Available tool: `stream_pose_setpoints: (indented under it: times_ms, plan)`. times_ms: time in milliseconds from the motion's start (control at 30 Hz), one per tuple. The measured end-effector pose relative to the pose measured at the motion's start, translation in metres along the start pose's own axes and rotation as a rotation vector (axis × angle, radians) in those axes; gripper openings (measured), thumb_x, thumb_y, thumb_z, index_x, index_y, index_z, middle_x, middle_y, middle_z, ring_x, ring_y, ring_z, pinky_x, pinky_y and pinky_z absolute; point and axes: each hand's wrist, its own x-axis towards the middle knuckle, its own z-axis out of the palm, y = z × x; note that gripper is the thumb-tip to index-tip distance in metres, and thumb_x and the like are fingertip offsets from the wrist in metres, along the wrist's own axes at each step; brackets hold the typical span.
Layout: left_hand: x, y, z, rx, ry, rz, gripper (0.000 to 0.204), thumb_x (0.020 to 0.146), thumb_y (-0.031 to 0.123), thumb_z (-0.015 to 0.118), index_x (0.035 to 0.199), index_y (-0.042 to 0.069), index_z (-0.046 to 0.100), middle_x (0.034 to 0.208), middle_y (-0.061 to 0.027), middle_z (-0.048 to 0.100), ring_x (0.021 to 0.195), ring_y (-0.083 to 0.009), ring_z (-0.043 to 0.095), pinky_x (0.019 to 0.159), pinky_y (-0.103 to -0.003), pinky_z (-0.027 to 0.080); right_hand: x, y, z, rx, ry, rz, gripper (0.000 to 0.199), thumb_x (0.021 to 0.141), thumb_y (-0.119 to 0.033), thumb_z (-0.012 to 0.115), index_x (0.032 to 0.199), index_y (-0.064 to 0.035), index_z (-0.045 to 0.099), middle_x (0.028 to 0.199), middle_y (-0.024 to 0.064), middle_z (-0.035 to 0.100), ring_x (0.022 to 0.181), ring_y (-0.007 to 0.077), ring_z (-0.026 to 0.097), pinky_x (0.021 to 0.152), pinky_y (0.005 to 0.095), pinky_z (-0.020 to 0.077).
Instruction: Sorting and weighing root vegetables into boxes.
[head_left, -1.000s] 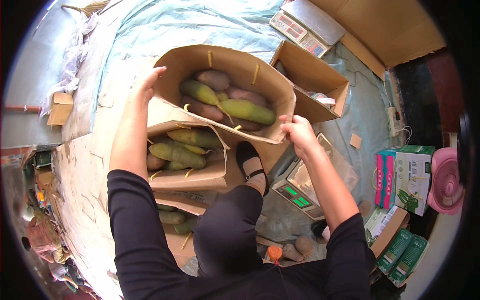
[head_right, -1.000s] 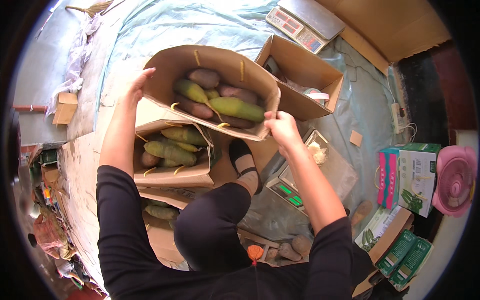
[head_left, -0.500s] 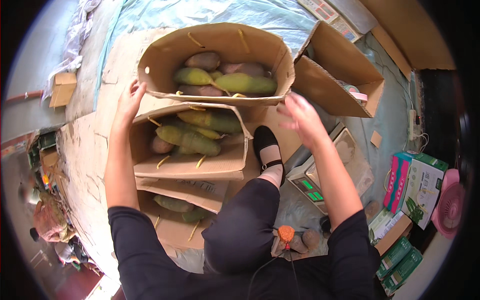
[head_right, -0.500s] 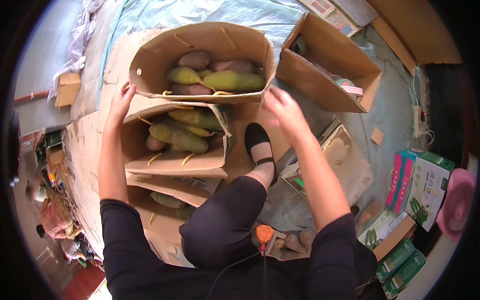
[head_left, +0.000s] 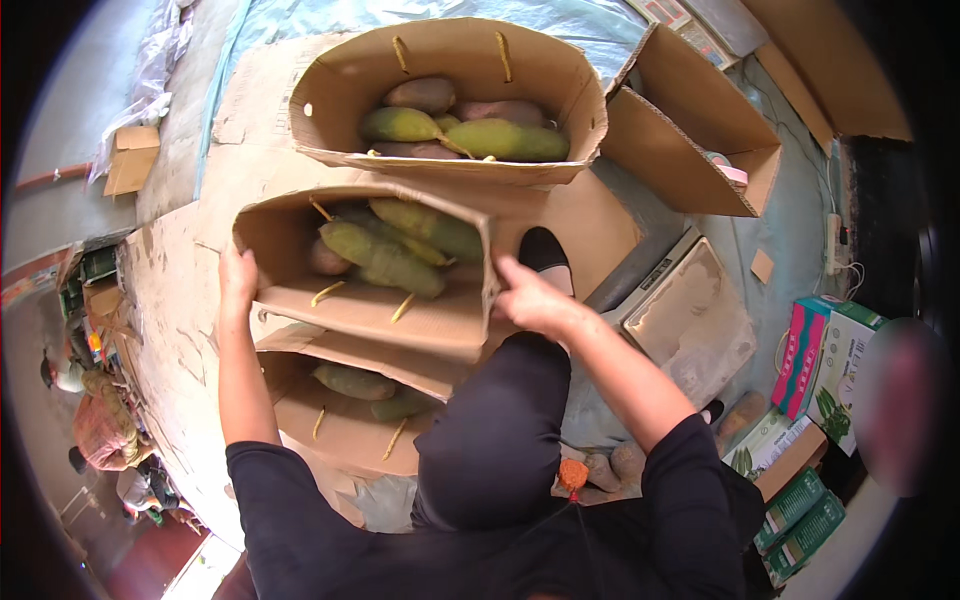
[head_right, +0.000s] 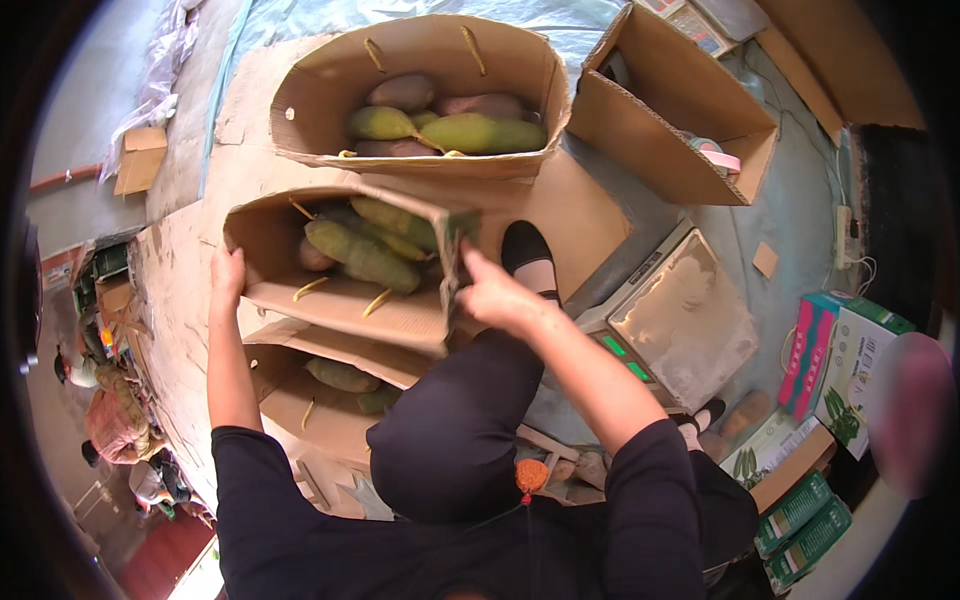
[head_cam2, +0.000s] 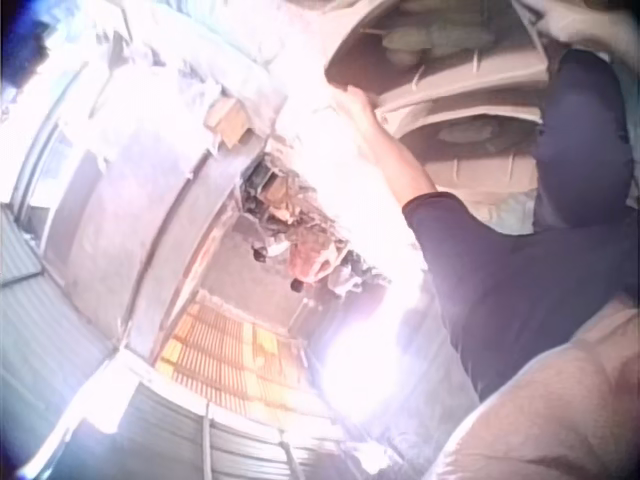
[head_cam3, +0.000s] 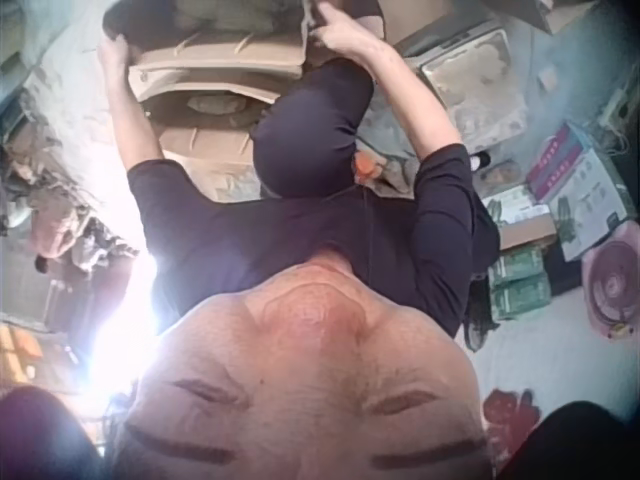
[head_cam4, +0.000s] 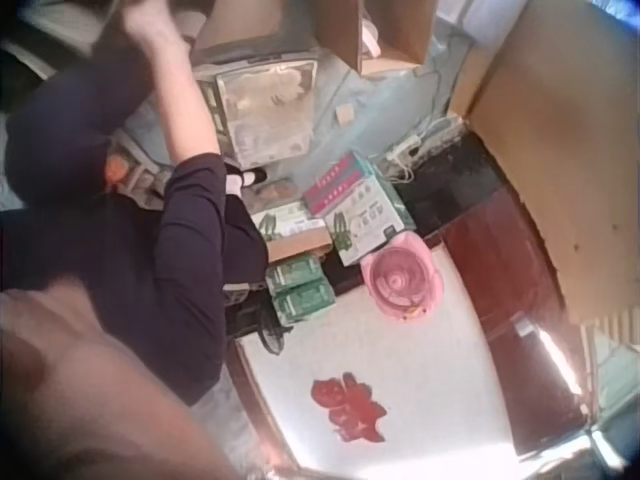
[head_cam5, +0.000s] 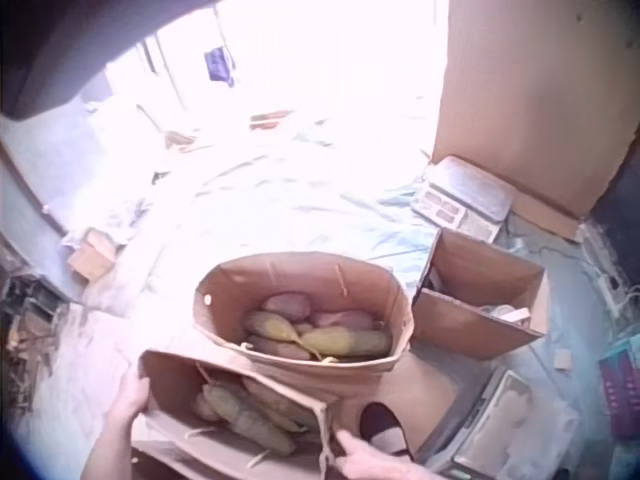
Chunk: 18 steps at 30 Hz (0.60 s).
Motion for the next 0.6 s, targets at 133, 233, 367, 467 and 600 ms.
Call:
stream_pose_setpoints:
  times_ms: [133, 233, 367, 467, 600]
  plan:
    - [0.029, 0.014, 0.000, -0.076, 0.000, 0.052, 0.030, 0.083, 0.007, 0.049, 0.111, 0.002, 0.058, 0.099, -0.0248, 0.063, 0.098, -0.0398, 0.059, 0.084, -0.043, 0.046, -0.027, 0.008, 0.006, 0.185, -0.270, 0.053, 0.068, 0.076, -0.011, 0.059, 0.137, 0.0016, 0.033, 0.130, 0.0187, 0.049, 0.122, 0.0262, 0.046, 0.100, 0.0323, 0.0370]
    - [0.026, 0.037, 0.001, 0.043, -0.031, 0.069, 0.032, 0.084, 0.007, 0.048, 0.114, 0.002, 0.057, 0.103, -0.0244, 0.062, 0.100, -0.0391, 0.059, 0.085, -0.042, 0.046, -0.026, -0.001, -0.026, -0.441, 0.090, -0.209, 0.039, 0.079, -0.008, 0.057, 0.117, -0.0005, 0.057, 0.115, 0.0160, 0.060, 0.104, 0.0257, 0.059, 0.092, 0.0335, 0.0446]
    - [0.021, 0.002, -0.008, 0.116, -0.004, 0.027, 0.035, 0.083, 0.004, 0.047, 0.117, 0.003, 0.055, 0.107, -0.0233, 0.062, 0.102, -0.0363, 0.059, 0.087, -0.040, 0.045, -0.034, -0.073, -0.040, -0.665, 0.775, -0.808, 0.016, 0.076, -0.005, 0.061, 0.092, -0.0059, 0.060, 0.088, 0.0101, 0.059, 0.089, 0.0282, 0.055, 0.078, 0.0377, 0.0449]
    - [0.023, 0.018, -0.013, -0.366, 0.025, 0.009, 0.047, 0.079, 0.000, 0.050, 0.125, 0.006, 0.052, 0.124, -0.0167, 0.055, 0.113, -0.0341, 0.052, 0.095, -0.038, 0.041, -0.033, -0.100, -0.058, -0.842, 0.927, -0.880, 0.017, 0.074, -0.005, 0.062, 0.091, -0.0065, 0.060, 0.092, 0.0079, 0.060, 0.092, 0.0262, 0.054, 0.084, 0.0430, 0.0414]
    - [-0.006, 0.158, -0.037, -0.227, 0.017, 0.566, 0.050, 0.078, 0.007, 0.062, 0.126, 0.010, 0.052, 0.127, -0.0133, 0.052, 0.122, -0.0317, 0.044, 0.102, -0.039, 0.035, -0.015, -0.071, -0.094, -1.315, 0.986, -0.620, 0.011, 0.073, -0.009, 0.060, 0.084, -0.0120, 0.064, 0.085, 0.0018, 0.063, 0.092, 0.0208, 0.055, 0.084, 0.0450, 0.0384]
